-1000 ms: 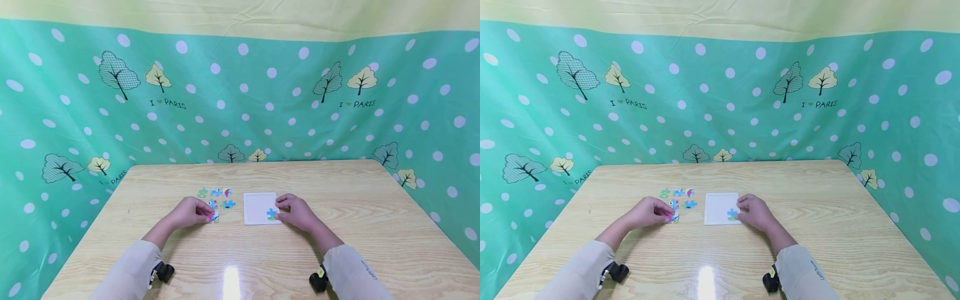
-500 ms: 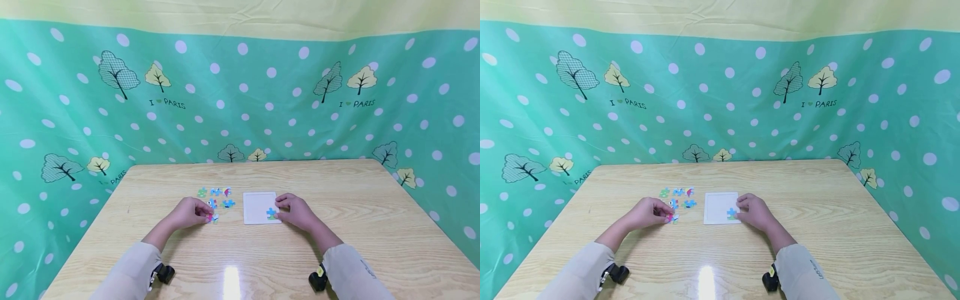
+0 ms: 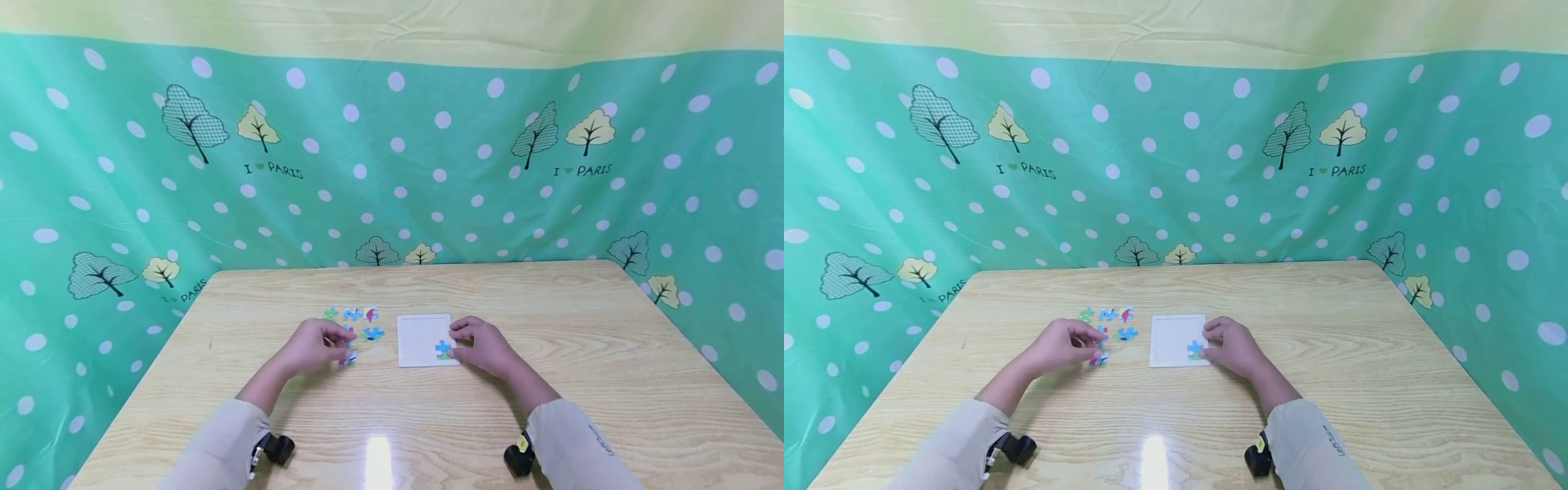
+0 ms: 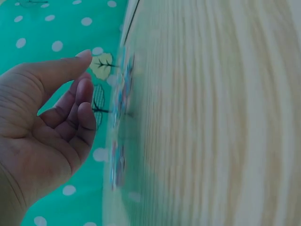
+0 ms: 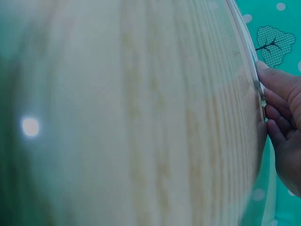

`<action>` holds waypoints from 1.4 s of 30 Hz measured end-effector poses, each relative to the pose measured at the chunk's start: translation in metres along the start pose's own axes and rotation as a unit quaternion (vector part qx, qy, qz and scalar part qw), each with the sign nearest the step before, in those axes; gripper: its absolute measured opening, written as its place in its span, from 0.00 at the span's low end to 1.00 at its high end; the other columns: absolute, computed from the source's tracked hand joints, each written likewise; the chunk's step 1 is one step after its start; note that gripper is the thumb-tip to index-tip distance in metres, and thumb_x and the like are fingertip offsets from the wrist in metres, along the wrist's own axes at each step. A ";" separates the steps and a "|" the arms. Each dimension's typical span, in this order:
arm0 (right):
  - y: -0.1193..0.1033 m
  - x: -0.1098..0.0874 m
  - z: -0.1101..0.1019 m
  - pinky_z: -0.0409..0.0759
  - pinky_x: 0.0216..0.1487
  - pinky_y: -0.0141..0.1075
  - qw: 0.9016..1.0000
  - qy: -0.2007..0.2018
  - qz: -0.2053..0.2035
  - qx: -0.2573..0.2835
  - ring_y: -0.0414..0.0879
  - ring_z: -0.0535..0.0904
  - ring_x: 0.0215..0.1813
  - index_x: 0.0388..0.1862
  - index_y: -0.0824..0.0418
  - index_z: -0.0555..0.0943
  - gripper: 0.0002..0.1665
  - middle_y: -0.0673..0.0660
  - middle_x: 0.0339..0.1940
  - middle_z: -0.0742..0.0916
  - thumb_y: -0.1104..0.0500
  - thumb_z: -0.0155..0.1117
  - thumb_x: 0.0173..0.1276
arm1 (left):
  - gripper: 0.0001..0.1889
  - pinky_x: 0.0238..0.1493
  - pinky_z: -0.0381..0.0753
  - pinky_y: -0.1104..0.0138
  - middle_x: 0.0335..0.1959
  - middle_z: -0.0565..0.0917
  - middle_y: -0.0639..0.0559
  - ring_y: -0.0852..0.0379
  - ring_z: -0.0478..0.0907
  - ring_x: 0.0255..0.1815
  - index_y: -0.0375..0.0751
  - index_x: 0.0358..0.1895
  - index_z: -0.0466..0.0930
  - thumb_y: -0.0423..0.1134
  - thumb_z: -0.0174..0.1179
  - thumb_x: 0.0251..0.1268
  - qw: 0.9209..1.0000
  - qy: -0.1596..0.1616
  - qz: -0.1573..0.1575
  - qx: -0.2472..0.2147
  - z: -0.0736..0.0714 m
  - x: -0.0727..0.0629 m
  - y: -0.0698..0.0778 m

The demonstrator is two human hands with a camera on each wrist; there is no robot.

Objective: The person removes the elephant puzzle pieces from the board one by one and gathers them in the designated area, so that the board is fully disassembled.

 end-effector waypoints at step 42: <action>-0.001 -0.002 0.001 0.71 0.64 0.46 1.000 0.000 0.002 0.007 0.53 0.74 0.63 0.53 0.69 0.82 0.24 0.51 0.57 0.80 0.61 0.75 0.58 | 0.19 0.52 0.79 0.60 0.50 0.80 0.39 0.46 0.76 0.51 0.33 0.50 0.81 0.36 0.70 0.57 0.988 -0.068 0.042 -0.130 0.060 0.024 0.046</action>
Point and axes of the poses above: each hand's wrist, its own x-axis towards the middle knuckle, its own z-axis out of the palm, y = z × x, the point moved 7 cm from there along x, towards the middle knuckle
